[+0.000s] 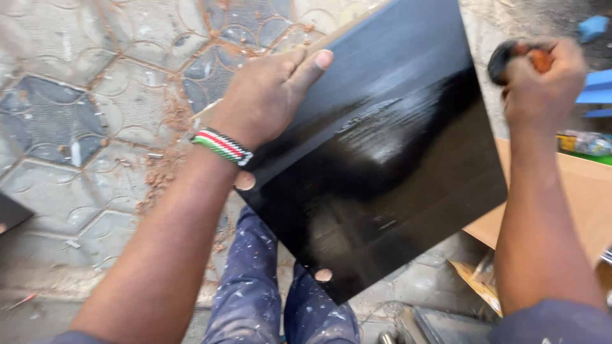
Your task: The person paints a rectangular wooden board with black paint using a sponge. They repeatedly dip the sponge into a paint can and apply the paint to the board's surface, covering it completely.
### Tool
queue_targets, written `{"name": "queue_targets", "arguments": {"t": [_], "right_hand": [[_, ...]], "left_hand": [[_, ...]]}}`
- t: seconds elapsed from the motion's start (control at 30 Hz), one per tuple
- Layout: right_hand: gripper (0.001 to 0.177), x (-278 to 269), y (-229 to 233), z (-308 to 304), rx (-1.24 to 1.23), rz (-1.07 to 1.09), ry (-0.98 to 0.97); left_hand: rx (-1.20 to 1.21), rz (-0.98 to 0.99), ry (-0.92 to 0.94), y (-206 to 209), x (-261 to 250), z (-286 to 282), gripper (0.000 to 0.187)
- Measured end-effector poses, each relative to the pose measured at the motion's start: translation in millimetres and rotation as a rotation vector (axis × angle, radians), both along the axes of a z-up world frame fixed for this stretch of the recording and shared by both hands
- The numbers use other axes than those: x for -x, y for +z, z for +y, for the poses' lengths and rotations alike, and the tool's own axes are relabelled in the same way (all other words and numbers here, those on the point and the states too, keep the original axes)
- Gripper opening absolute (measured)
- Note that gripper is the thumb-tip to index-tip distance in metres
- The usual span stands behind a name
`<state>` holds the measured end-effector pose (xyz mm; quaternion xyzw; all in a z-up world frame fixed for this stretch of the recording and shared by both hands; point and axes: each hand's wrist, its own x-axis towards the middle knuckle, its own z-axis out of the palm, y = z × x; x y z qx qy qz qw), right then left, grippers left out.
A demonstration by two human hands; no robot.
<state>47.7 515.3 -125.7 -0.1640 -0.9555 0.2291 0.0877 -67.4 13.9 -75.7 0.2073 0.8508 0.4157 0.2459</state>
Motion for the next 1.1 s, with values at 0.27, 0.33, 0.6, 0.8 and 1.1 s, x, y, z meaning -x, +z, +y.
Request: {"name": "queue_targets", "arguments": {"t": [0.27,0.33,0.6,0.8,1.1], "right_hand": [[0.032,-168.2,31.0,-467.3,-0.018,0.064,0.626],[0.014,-180.4,33.9,-479.8,0.306,0.027,0.578],[0.027,-28.2,-37.4,2.2,-0.015,0.064,0.130],[0.011,-60.0,-3.3,-215.0,0.125,0.037,0.039],[0.016,-111.2,10.0,-367.9,0.153,0.085,0.417]], "left_hand": [[0.000,0.061,0.068,1.7,-8.9,3.2,0.073],[0.045,-0.041,0.056,10.4,-8.9,4.2,0.075],[0.051,-0.057,0.077,13.3,-18.6,0.6,0.081],[-0.084,0.136,-0.009,-24.0,-9.3,-1.7,0.072],[-0.171,-0.051,0.204,22.1,14.9,-41.1,0.057]]}}
